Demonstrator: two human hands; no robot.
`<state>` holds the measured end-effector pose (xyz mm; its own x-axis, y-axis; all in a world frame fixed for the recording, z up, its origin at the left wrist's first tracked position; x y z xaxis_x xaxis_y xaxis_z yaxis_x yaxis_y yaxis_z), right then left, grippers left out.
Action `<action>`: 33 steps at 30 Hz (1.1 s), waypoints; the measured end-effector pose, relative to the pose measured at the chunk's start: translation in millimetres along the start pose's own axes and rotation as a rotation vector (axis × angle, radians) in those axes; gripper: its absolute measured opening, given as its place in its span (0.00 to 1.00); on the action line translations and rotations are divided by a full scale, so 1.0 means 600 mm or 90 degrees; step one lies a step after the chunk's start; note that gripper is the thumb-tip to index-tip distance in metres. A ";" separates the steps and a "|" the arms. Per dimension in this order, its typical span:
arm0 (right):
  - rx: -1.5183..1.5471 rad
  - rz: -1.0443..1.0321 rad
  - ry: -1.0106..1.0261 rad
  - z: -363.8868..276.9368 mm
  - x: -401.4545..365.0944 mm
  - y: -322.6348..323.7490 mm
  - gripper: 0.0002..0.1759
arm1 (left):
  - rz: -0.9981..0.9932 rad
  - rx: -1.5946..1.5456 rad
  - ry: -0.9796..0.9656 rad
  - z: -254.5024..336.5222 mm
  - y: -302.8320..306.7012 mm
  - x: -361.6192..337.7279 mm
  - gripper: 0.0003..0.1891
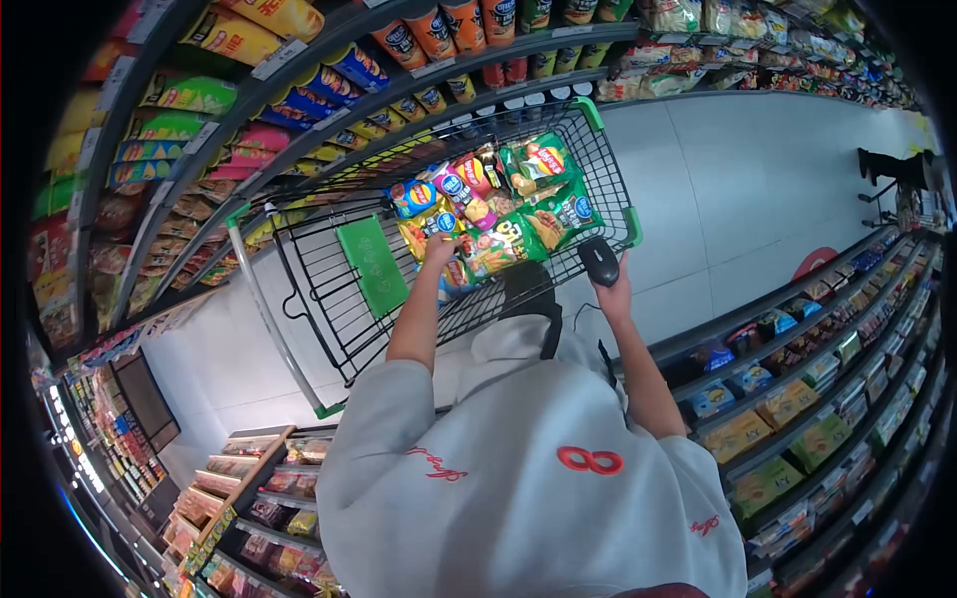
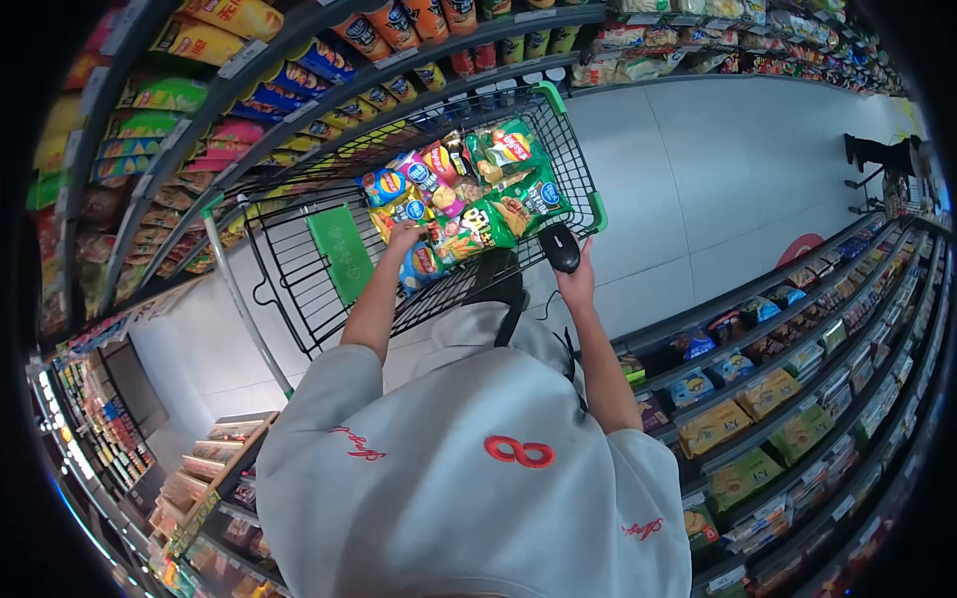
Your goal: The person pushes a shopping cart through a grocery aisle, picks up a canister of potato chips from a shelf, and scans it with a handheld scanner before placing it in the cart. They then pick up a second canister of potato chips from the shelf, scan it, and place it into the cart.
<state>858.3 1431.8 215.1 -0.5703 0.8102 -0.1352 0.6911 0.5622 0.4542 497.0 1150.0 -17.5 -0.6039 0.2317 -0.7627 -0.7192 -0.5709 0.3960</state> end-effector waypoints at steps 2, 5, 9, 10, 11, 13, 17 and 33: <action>-0.034 -0.037 -0.045 -0.027 0.037 0.000 0.46 | 0.033 0.047 -0.004 0.031 -0.009 0.083 0.38; -0.079 -0.039 -0.004 -0.034 0.068 0.000 0.44 | 0.121 0.032 -0.014 0.135 0.012 0.069 0.42; -0.158 -0.036 0.024 -0.025 0.107 -0.005 0.41 | 0.178 -0.073 0.017 0.206 0.019 0.095 0.41; -0.185 -0.039 0.047 -0.026 0.115 -0.005 0.41 | 0.153 -0.160 -0.026 0.241 0.024 0.093 0.41; -0.213 -0.044 0.068 -0.024 0.118 -0.008 0.41 | 0.202 -0.158 0.025 0.251 0.031 0.084 0.36; -0.173 -0.039 0.048 0.000 0.149 -0.020 0.40 | 0.098 -0.285 -0.006 0.266 0.018 0.149 0.31; -0.208 -0.044 0.045 -0.012 0.175 -0.020 0.40 | 0.315 -0.168 0.032 0.260 0.045 0.175 0.28; -0.033 -0.137 0.093 -0.016 0.304 -0.047 0.30 | 0.166 -0.451 -0.146 0.261 0.025 0.242 0.35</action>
<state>730.6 1562.3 186.3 -0.7627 0.6378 -0.1070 0.5252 0.7074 0.4730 344.7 1298.3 -42.4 -0.8344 0.1344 -0.5345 -0.2010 -0.9772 0.0680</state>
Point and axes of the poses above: each hand's wrist, its own x-axis towards the middle knuckle, its own y-axis out of the back of the hand, z = x × y, the point moved 9 cm from there along x, towards the middle knuckle, and after that the axes turned 5 degrees about y, right-handed, at the moved point
